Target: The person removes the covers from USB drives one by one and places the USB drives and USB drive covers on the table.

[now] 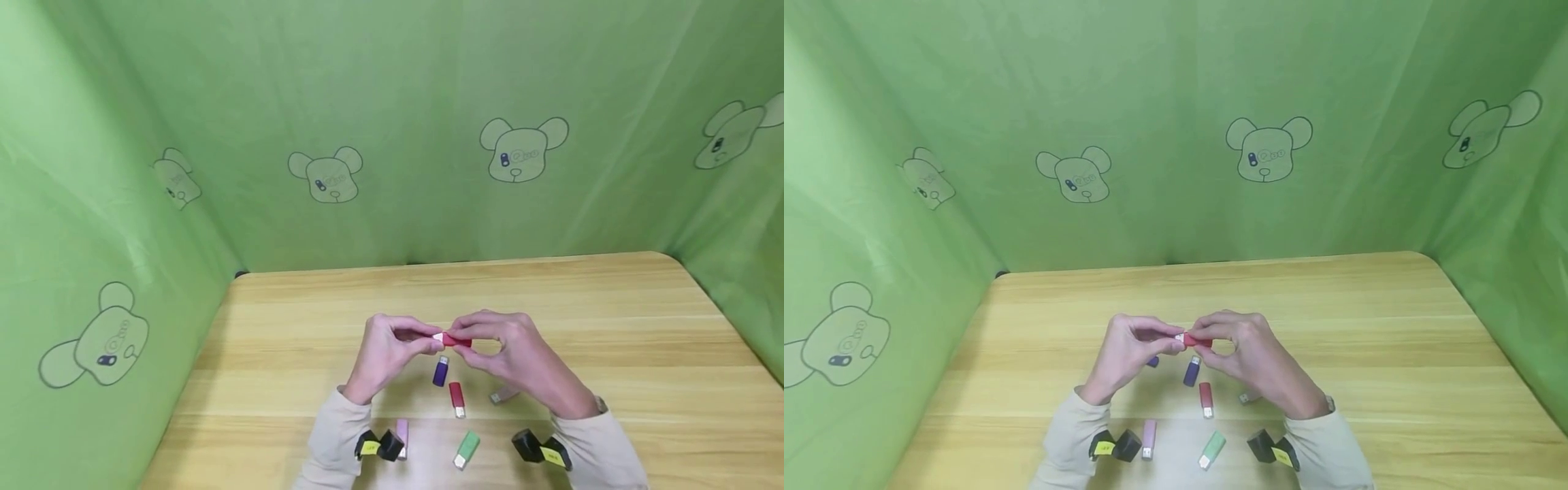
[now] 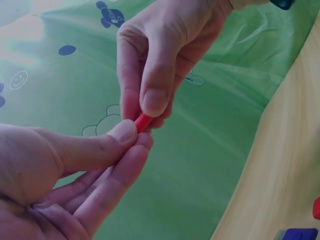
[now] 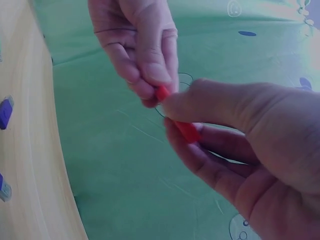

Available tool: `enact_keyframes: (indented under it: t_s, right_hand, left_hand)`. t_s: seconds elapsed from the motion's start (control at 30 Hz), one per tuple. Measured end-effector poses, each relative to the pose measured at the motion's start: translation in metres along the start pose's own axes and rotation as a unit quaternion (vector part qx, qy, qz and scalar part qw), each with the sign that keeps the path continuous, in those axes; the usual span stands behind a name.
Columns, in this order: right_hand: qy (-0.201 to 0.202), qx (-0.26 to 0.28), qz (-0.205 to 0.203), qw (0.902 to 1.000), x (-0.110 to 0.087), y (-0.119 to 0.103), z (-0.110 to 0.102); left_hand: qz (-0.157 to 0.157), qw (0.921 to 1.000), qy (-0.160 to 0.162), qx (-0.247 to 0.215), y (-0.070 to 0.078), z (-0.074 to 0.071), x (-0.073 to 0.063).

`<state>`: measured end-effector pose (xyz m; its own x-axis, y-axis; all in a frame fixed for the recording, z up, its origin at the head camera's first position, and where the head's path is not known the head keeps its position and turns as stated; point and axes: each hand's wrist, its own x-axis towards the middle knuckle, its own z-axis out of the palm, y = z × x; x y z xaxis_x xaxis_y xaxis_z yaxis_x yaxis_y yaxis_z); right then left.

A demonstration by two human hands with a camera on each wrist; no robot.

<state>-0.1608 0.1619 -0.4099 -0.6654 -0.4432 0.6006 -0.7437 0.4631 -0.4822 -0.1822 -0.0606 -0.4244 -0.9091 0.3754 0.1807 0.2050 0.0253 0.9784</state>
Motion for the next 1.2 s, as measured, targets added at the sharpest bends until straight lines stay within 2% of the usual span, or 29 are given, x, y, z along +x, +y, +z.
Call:
enact_keyframes:
  t_s: [0.13,0.3,0.4,0.5,0.63,0.7,0.77,0.9,1.0,1.1,1.2]
  right_hand:
    - [0.001,0.002,-0.001,1.0,0.001,-0.002,0.0]
    - [0.001,0.022,-0.007,0.9997,0.0,-0.003,-0.004]
    - [0.004,0.026,-0.015,0.9995,0.001,-0.002,-0.004]
    - [0.007,0.012,-0.009,0.9999,0.0,-0.001,-0.007]
    - [0.039,-0.034,0.029,0.9983,-0.01,0.004,-0.026]
    - [0.059,-0.047,0.054,0.9956,-0.015,0.009,-0.035]
    - [0.07,-0.048,0.075,0.9935,-0.017,0.014,-0.037]
    - [0.105,-0.043,0.122,0.9861,-0.018,0.03,-0.021]
    - [0.145,-0.057,0.168,0.9734,-0.02,0.043,-0.004]
    - [0.164,-0.077,0.208,0.9612,-0.017,0.061,0.01]
    - [0.144,-0.088,0.243,0.9553,-0.01,0.079,0.023]
  left_hand:
    - [-0.015,0.9998,0.008,-0.01,0.001,0.0,0.0]
    - [-0.025,0.9991,-0.019,-0.029,0.003,0.0,0.0]
    - [-0.028,0.999,-0.02,-0.028,0.004,-0.002,0.0]
    - [-0.028,0.9994,0.008,-0.02,0.002,-0.01,-0.001]
    - [-0.034,0.997,0.063,-0.028,-0.002,-0.029,-0.003]
    - [-0.032,0.9965,0.069,-0.035,-0.004,-0.036,-0.002]
    - [-0.025,0.9977,0.059,-0.025,-0.009,-0.039,0.002]
    - [-0.004,0.9983,0.048,0.032,-0.026,-0.034,0.013]
    - [-0.006,0.9932,0.051,0.104,-0.037,-0.029,0.023]
    - [-0.001,0.9802,0.039,0.194,-0.048,-0.024,0.041]
    - [0.004,0.9624,0.01,0.271,-0.061,-0.02,0.063]
